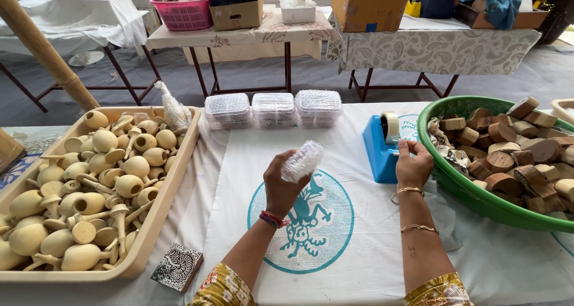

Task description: The person handles bubble-wrapped items and plastic containers on a table before cleaning a wooden block stamp with a white cloth.

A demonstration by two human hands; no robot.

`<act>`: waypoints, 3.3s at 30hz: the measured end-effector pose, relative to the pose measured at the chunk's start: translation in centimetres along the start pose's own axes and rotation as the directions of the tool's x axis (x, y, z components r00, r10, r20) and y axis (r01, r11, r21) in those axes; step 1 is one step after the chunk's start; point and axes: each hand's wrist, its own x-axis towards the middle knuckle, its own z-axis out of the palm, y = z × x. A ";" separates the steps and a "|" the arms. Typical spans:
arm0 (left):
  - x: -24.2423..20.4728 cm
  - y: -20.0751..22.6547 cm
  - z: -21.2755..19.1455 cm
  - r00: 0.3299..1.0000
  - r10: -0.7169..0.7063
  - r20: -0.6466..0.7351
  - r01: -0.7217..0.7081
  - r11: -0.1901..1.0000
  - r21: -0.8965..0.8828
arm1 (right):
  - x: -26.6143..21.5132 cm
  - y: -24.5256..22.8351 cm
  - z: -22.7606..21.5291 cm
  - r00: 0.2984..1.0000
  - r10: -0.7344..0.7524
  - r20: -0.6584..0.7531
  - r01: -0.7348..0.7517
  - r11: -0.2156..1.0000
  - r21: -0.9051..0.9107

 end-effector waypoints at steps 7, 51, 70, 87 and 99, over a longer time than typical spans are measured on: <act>0.5 -2.5 -0.4 0.995 -0.087 -0.054 0.085 0.996 -0.036 | 0.0 -1.0 -1.2 0.979 0.139 0.147 -0.163 0.973 0.162; 0.6 -3.9 -0.3 0.985 -0.170 0.019 0.163 0.905 -0.392 | -6.1 -0.5 1.1 0.734 -0.410 0.541 -0.082 0.738 0.670; -0.1 -2.2 0.8 0.998 0.040 0.058 -0.040 0.999 -0.010 | -11.4 -6.1 5.6 0.580 -0.192 0.792 -0.419 0.763 0.492; -0.2 -2.0 1.0 0.994 0.058 0.091 -0.059 0.998 0.017 | -11.2 -6.3 4.9 0.533 0.087 0.842 -0.590 0.752 0.296; -0.5 -1.5 0.5 0.984 0.032 0.173 -0.026 0.999 -0.032 | -10.7 -5.9 5.0 0.535 0.128 0.835 -0.617 0.734 0.283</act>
